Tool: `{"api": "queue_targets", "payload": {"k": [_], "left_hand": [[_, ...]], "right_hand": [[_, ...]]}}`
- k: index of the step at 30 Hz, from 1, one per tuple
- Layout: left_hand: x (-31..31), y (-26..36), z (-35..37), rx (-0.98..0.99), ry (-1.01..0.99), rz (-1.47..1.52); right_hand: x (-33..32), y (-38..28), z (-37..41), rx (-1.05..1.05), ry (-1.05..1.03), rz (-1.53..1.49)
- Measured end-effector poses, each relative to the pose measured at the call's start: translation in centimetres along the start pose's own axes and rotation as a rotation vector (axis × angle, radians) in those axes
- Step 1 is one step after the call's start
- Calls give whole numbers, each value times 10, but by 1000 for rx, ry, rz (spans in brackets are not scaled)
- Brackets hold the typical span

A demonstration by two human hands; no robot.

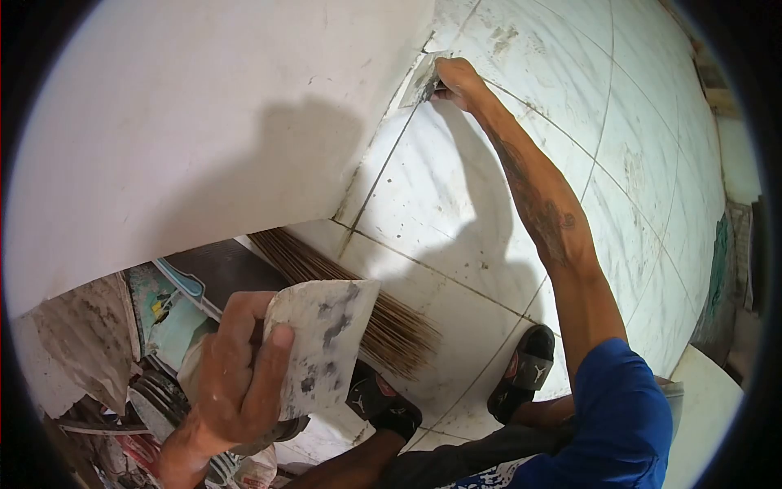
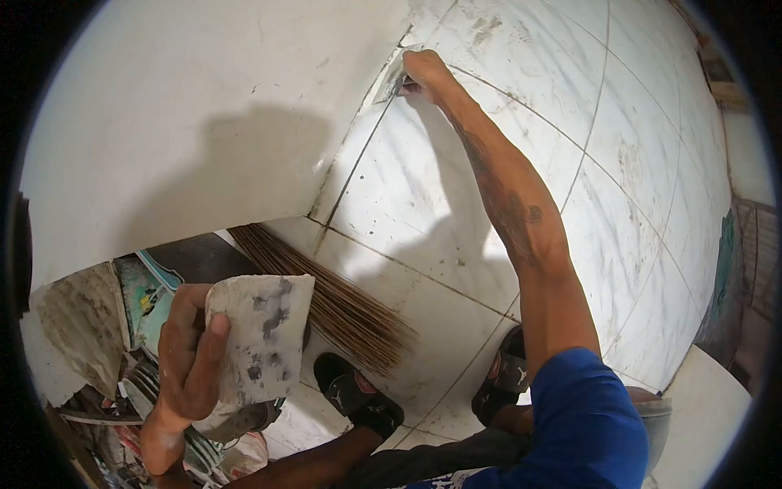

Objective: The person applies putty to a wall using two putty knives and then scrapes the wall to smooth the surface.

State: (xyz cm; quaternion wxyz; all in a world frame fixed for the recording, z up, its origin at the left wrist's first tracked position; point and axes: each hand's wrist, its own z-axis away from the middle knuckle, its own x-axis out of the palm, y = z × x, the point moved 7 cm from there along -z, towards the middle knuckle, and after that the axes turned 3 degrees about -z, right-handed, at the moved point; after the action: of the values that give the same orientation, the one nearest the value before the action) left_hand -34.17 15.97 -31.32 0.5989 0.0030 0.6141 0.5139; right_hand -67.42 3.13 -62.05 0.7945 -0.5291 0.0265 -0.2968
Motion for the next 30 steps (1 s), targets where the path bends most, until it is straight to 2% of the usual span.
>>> {"api": "queue_targets", "payload": {"k": [3,6,9,13,16,20,23,30], "left_hand": [[-2,-5,2,-5,-14,-62],[-1,-12,5,1,39,3],[-1,-10,4,0,-6,30],[-3,5,7,150,-76,-150],[-3,6,8,119,-86,-133],[-2,1,6,36,-53,-55],[-2,-9,7,-11,25,28],[-3,-7,4,-101,7,95]], "right_hand": [[6,1,-16,23,-34,35],[20,-4,-18,41,-49,-6],[28,-7,-31,34,-101,5],[35,-17,-35,1,-96,22],[35,-28,-35,-16,-98,62],[35,-65,-1,-116,-51,14],[15,-91,40,-275,36,-15],[-27,-10,-17,14,106,117]]}}
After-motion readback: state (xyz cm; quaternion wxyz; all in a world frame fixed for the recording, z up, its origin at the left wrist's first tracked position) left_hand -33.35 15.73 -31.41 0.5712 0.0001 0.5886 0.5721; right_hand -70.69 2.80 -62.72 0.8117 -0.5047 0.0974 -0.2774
